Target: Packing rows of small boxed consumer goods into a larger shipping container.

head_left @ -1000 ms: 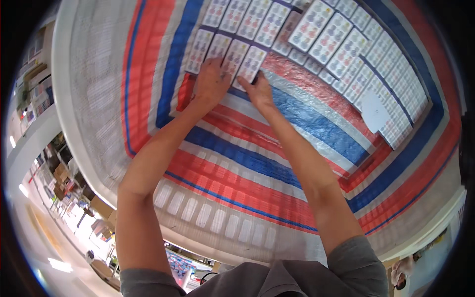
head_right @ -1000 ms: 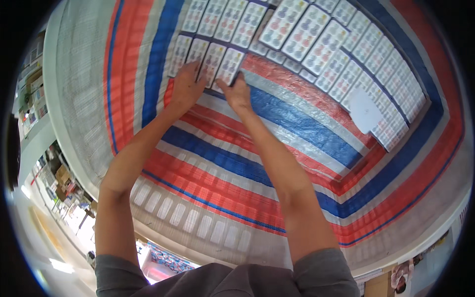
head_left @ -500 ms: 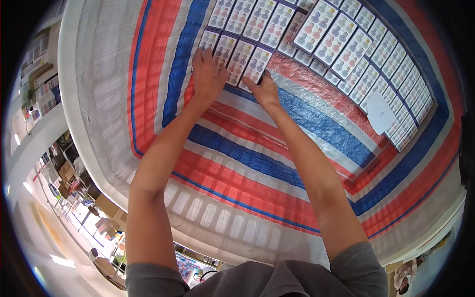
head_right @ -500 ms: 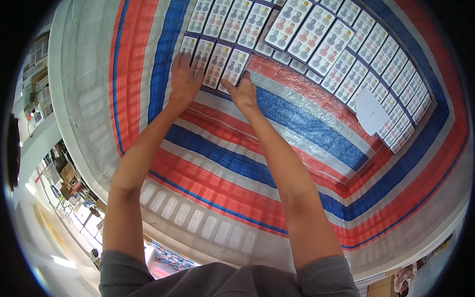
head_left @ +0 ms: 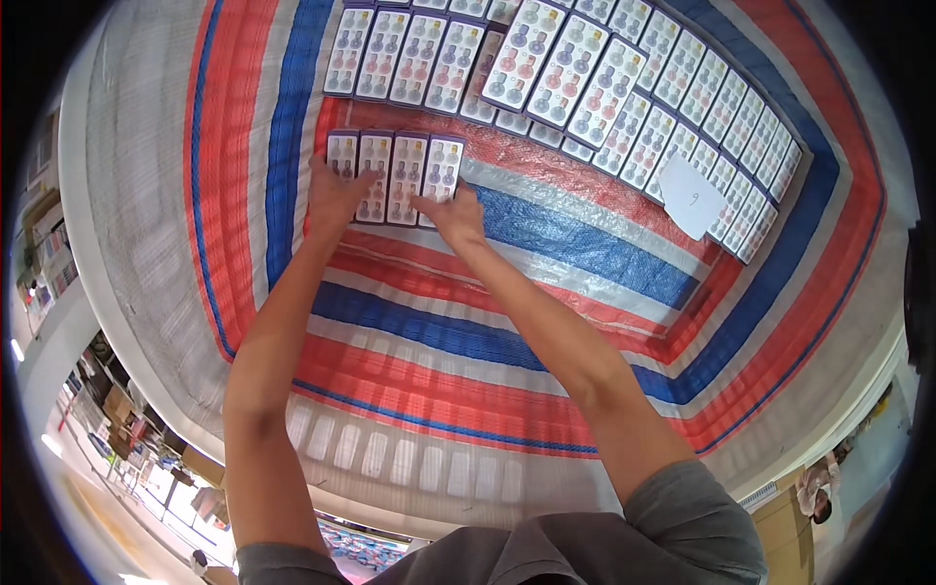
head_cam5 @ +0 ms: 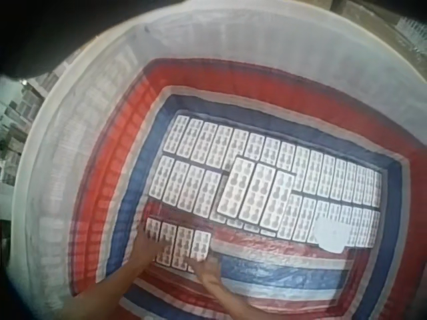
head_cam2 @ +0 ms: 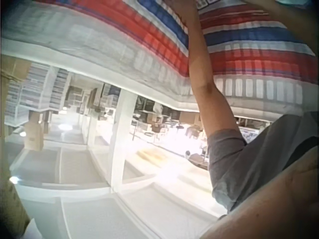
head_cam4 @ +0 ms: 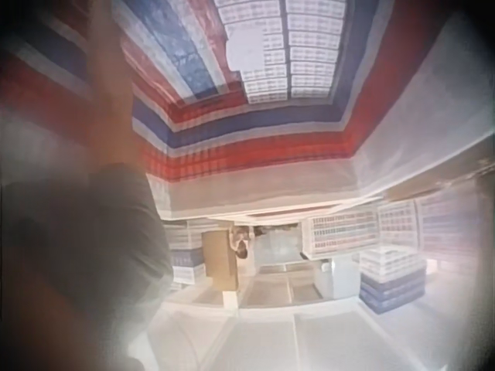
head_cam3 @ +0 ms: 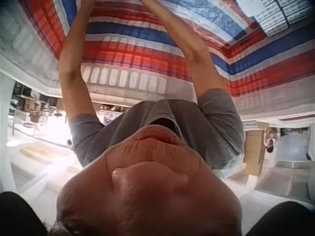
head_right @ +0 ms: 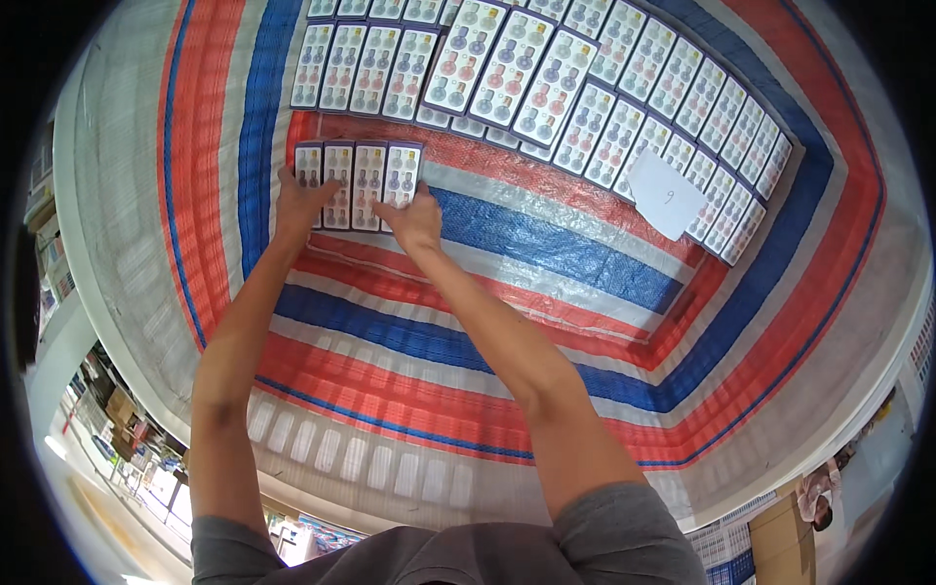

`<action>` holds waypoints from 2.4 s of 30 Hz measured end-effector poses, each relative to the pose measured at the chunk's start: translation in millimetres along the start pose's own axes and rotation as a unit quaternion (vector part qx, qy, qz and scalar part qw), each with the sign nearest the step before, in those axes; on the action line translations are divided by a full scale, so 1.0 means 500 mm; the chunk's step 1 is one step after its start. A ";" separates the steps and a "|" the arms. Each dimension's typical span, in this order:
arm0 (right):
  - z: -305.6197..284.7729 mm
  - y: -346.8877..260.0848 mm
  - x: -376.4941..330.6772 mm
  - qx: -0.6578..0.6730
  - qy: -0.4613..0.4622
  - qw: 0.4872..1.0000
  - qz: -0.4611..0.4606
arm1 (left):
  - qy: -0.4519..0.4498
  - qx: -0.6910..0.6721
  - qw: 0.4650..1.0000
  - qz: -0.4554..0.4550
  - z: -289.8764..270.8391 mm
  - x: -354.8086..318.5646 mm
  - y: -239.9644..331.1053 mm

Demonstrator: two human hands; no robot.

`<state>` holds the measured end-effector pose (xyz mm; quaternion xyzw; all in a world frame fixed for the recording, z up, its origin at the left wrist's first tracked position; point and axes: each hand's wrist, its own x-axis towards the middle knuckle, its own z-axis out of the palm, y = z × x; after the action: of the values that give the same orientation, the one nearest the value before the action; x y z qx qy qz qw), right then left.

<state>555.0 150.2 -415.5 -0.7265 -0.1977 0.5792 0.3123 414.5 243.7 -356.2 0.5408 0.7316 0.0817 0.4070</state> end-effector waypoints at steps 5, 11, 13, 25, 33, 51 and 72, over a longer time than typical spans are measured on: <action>-0.042 0.037 -0.064 0.039 0.000 0.999 -0.019 | -0.002 -0.032 0.997 0.064 0.016 -0.070 -0.066; -0.229 0.035 -0.238 0.044 0.004 0.999 -0.003 | -0.049 -0.011 0.994 0.097 0.074 -0.280 0.015; -0.322 0.022 -0.294 0.058 0.029 0.998 0.028 | -0.149 0.004 0.981 0.123 0.082 -0.331 0.121; -0.669 -0.103 -0.194 0.044 0.225 0.969 -0.097 | -0.135 0.023 0.940 0.312 0.314 -0.266 0.514; -0.674 -0.008 -0.002 -0.029 0.193 0.975 -0.104 | -0.043 0.094 0.887 0.450 0.360 -0.163 0.447; -0.664 -0.089 0.083 -0.090 0.308 0.929 -0.185 | -0.207 -0.121 0.969 0.050 0.238 0.098 0.357; -0.554 -0.173 0.103 -0.462 0.349 0.762 -0.292 | -0.205 -0.058 0.976 0.051 0.234 0.083 0.370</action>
<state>841.5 184.3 -356.3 -0.8419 -0.5211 0.0055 0.1401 625.3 316.1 -350.5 0.5580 0.5977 0.0321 0.5748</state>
